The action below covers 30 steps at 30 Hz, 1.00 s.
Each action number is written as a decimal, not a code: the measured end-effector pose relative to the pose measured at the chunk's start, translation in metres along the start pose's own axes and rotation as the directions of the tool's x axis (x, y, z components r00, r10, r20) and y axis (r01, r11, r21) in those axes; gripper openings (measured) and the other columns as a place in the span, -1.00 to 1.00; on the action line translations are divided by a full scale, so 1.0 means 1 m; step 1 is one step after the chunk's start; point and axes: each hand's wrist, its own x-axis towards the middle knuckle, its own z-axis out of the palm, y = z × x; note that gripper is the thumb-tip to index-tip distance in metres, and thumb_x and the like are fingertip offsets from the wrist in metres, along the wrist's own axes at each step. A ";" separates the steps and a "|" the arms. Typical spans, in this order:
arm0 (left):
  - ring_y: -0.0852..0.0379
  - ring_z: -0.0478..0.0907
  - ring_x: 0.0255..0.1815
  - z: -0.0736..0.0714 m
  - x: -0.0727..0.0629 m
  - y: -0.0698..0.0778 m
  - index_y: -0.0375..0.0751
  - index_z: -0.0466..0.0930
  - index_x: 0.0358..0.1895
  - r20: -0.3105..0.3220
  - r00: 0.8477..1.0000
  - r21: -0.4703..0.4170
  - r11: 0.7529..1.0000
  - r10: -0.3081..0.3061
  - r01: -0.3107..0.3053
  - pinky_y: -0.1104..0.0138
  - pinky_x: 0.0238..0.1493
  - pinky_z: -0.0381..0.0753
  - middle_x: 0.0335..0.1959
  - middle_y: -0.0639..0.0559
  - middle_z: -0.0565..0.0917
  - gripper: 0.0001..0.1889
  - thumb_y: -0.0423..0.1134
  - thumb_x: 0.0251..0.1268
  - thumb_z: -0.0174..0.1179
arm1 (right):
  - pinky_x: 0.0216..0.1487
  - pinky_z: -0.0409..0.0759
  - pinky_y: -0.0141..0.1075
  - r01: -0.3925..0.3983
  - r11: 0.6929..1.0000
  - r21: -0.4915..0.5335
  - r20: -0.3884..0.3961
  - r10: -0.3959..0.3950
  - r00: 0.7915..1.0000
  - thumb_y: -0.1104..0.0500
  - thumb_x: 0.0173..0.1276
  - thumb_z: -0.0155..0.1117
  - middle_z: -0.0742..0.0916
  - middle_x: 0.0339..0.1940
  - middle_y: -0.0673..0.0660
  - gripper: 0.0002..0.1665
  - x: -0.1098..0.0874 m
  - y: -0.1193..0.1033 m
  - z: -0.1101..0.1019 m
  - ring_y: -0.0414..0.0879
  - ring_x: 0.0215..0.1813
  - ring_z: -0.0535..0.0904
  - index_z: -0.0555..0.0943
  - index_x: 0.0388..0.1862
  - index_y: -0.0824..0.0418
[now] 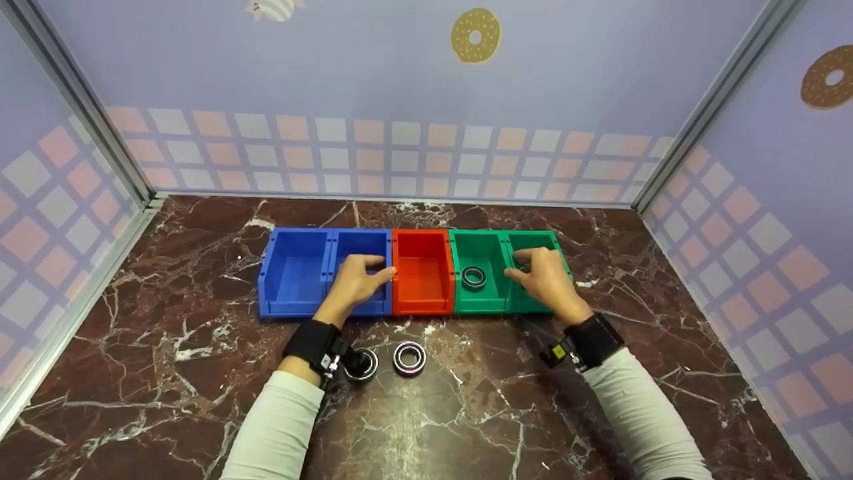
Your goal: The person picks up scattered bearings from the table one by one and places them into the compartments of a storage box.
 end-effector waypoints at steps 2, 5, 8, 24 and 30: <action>-0.21 0.39 0.41 0.000 -0.001 0.001 -0.44 0.47 0.29 0.005 1.000 0.001 1.000 -0.008 0.008 0.04 0.45 0.37 0.33 -0.34 0.49 -0.47 -0.16 0.37 0.22 | -0.17 0.72 -0.05 -0.005 1.000 0.028 -0.014 0.005 1.000 0.14 0.32 0.38 0.74 0.01 0.40 -0.48 -0.001 0.000 0.001 0.14 -0.19 0.76 0.60 0.17 0.42; -0.20 0.37 0.43 0.002 -0.001 0.003 -0.41 0.46 0.31 0.015 1.000 -0.004 1.000 -0.024 0.024 0.05 0.47 0.36 0.35 -0.32 0.48 -0.46 -0.15 0.37 0.22 | -0.07 0.72 -0.02 -0.034 0.997 0.067 -0.030 0.036 0.999 0.16 0.32 0.38 0.73 0.05 0.40 -0.48 -0.003 0.001 0.001 0.17 -0.08 0.74 0.60 0.18 0.41; -0.21 0.34 0.45 0.003 0.000 0.005 -0.41 0.45 0.32 0.020 1.000 0.000 1.000 -0.022 0.022 0.04 0.48 0.34 0.36 -0.32 0.47 -0.45 -0.13 0.38 0.21 | -0.06 0.73 -0.01 -0.063 0.994 0.089 -0.046 0.067 0.997 0.16 0.31 0.38 0.72 0.06 0.40 -0.49 -0.005 0.001 0.001 0.17 -0.07 0.75 0.60 0.18 0.39; -0.19 0.55 0.27 -0.021 -0.025 0.028 -0.39 0.56 0.22 -0.009 0.988 0.146 0.977 0.156 -0.153 0.02 0.34 0.51 0.20 -0.29 0.62 -0.53 -0.16 0.35 0.25 | 0.01 0.70 0.02 -0.056 0.995 0.080 -0.023 0.058 0.998 0.18 0.31 0.38 0.73 0.04 0.39 -0.50 0.001 -0.005 0.001 0.19 -0.02 0.73 0.61 0.17 0.41; -0.10 0.70 0.06 -0.020 -0.045 0.038 -0.30 0.54 0.26 0.088 0.979 0.122 0.973 0.186 -0.196 0.15 0.09 0.70 0.19 -0.25 0.64 -0.53 -0.19 0.33 0.27 | -0.03 0.72 -0.01 -0.057 0.996 0.066 -0.005 0.057 0.998 0.18 0.31 0.38 0.73 0.04 0.39 -0.52 0.000 -0.007 0.001 0.16 -0.07 0.75 0.62 0.15 0.41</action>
